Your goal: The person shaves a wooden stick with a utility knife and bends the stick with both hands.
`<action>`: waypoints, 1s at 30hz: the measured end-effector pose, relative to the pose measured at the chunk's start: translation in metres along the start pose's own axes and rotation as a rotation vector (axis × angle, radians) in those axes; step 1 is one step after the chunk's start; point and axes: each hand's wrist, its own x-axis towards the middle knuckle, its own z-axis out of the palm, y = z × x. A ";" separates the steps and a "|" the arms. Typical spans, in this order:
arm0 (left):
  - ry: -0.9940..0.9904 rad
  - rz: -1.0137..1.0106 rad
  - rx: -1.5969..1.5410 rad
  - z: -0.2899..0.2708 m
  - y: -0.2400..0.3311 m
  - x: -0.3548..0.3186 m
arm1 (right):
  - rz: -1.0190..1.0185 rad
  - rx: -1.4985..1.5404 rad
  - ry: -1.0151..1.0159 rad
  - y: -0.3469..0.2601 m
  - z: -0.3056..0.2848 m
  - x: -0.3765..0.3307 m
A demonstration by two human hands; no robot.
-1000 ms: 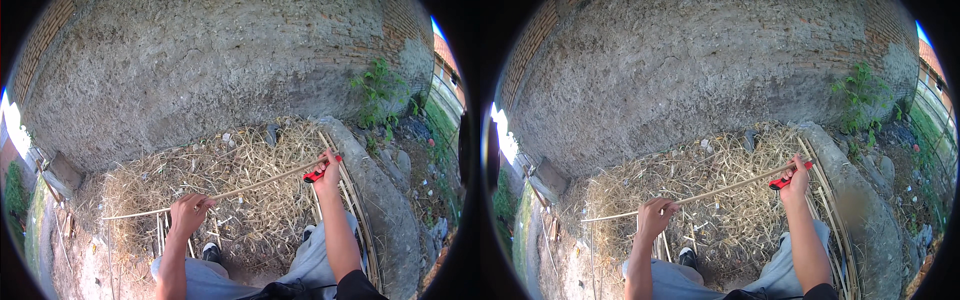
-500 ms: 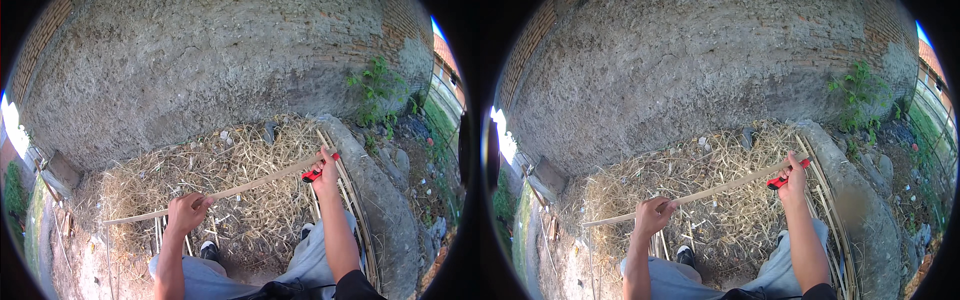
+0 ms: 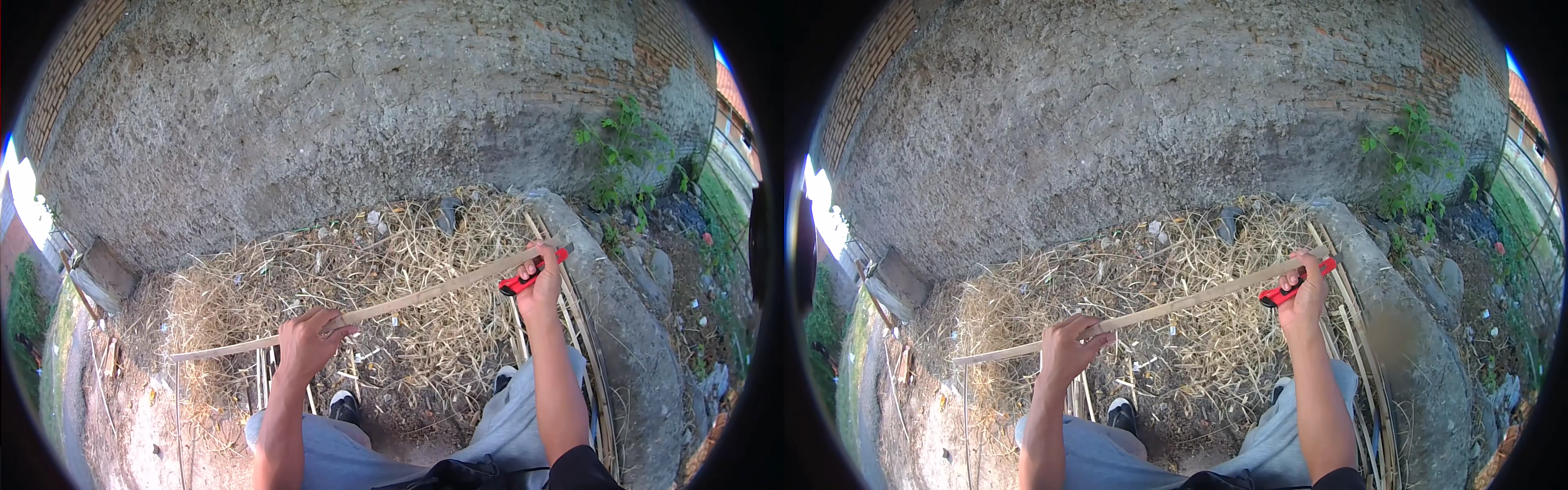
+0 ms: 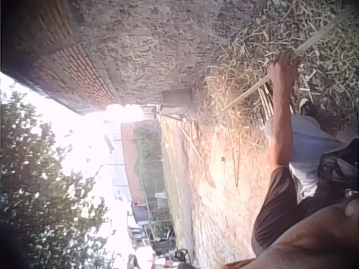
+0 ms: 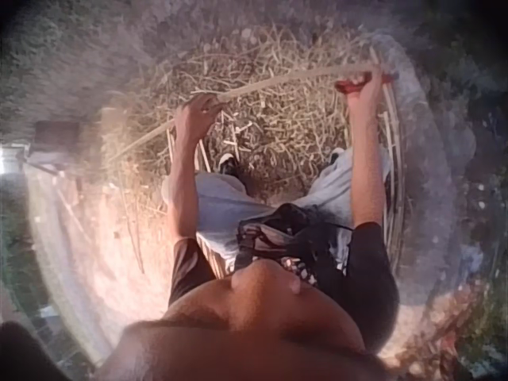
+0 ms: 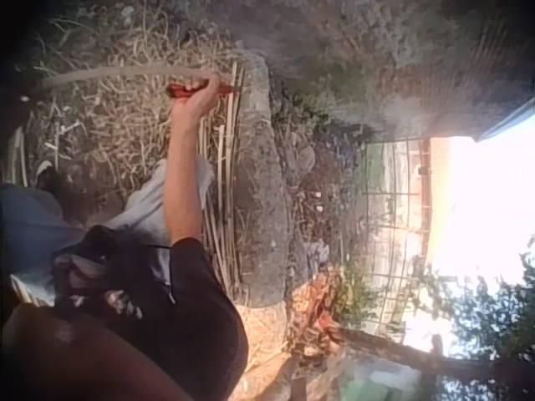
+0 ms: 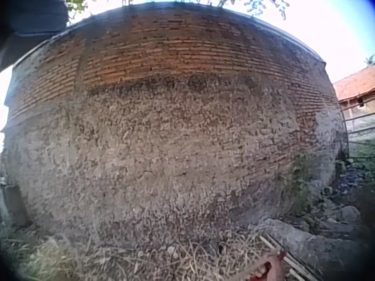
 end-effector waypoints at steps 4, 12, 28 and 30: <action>0.016 0.014 0.011 0.000 -0.002 -0.001 | 0.060 0.079 -0.036 -0.003 0.004 -0.004; 0.022 0.006 0.042 0.005 -0.004 -0.003 | 0.125 0.034 0.028 0.000 -0.010 0.008; 0.030 0.058 0.047 0.004 0.000 -0.001 | 0.130 0.036 0.020 0.001 -0.008 0.006; 0.053 0.055 0.006 0.003 0.006 0.000 | 0.122 0.036 0.023 0.001 -0.010 0.011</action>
